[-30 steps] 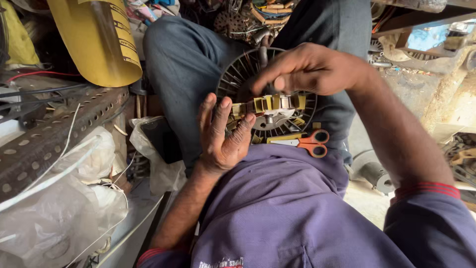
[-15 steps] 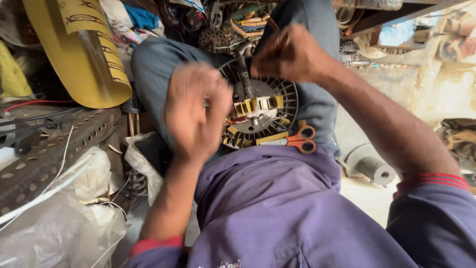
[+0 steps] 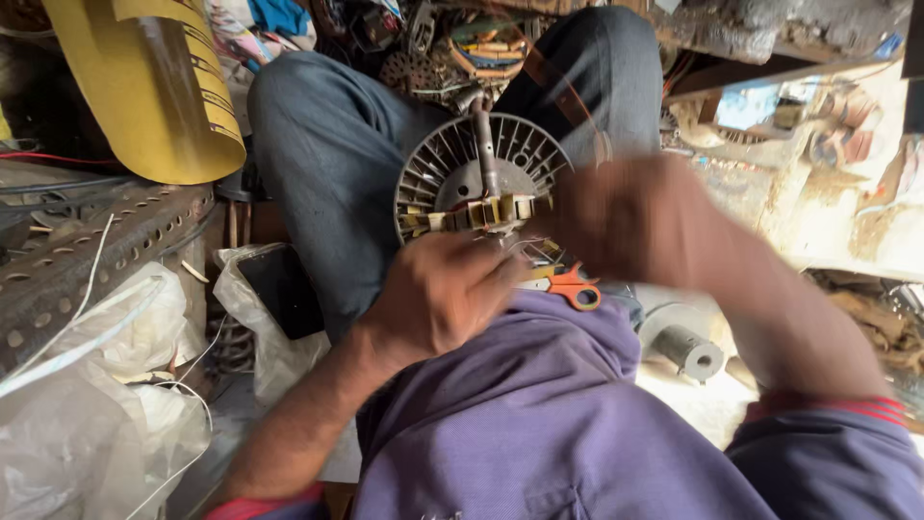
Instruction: The person places insulation pieces into the slots of an electric motor stator by hand and with a tool. They use scissors to cut strips of yellow insulation paper and carefully insert them into the core channels.
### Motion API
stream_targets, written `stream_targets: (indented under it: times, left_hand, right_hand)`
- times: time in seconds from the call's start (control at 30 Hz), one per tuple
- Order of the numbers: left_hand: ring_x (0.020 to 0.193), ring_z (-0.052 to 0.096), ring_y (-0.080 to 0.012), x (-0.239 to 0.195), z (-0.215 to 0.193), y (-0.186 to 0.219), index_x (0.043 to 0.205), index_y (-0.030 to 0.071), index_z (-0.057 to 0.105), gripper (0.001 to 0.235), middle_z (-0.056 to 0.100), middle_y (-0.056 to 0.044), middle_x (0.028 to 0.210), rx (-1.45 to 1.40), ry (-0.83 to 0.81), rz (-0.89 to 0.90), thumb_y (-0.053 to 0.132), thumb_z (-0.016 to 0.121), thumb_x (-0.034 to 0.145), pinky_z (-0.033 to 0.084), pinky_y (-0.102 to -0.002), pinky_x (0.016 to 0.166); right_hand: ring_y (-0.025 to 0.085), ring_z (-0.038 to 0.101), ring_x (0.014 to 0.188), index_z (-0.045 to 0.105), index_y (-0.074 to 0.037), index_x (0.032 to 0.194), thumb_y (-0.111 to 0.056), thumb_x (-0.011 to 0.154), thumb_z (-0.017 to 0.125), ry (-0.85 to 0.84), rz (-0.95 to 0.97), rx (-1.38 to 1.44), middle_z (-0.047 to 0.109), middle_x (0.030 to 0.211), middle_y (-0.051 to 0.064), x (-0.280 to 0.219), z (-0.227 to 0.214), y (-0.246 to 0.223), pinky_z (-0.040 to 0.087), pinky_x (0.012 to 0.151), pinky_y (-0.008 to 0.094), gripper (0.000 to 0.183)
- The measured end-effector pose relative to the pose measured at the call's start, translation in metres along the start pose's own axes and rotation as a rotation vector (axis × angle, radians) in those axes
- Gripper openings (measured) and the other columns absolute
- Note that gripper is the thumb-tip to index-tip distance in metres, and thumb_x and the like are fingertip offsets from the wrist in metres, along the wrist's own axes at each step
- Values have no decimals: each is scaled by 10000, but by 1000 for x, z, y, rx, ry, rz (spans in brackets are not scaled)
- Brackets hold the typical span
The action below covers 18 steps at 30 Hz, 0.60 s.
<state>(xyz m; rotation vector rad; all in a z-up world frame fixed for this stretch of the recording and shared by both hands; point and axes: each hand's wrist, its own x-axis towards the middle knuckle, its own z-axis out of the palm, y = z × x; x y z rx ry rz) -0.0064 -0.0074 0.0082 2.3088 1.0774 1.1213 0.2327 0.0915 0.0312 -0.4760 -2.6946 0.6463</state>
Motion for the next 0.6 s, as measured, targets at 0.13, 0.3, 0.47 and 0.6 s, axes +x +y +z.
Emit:
stream_targets:
  times: [0.13, 0.3, 0.47, 0.6]
  left_hand:
    - [702, 590, -201, 10, -4, -6, 895, 35, 673, 93, 623, -71, 847, -158, 283, -172, 73, 752, 922, 479, -345, 603]
    - [1020, 560, -296, 47, 2, -34, 943, 24, 688, 274, 605, -142, 1103, -290, 303, -296, 213, 862, 850, 475, -424, 895]
    - [1411, 374, -456, 13, 5, -5, 930, 160, 739, 192, 515, -168, 1455, -120, 56, -58, 166, 857, 779, 320, -591, 1186]
    - [1385, 436, -406, -12, 18, -3, 1038, 65, 743, 199, 542, -180, 1431, 186, 287, -83, 60, 861, 877, 411, -545, 1167]
  right_hand:
    - [251, 666, 723, 769, -55, 925, -73, 862, 804, 2, 103, 135, 703, 837, 97, 37, 28, 68, 517, 622, 381, 74]
    - [221, 655, 790, 770, -63, 1023, -48, 965, 785, 67, 127, 59, 718, 913, 52, 18, -24, 49, 511, 668, 358, 62]
    - [244, 675, 775, 767, -38, 965, -54, 800, 792, -6, -210, 102, 727, 892, 59, 25, -49, 8, 535, 613, 362, 167]
    - [255, 629, 708, 835, -108, 955, -202, 867, 844, -41, -58, -128, 689, 754, 56, 31, -6, 30, 477, 568, 398, 129]
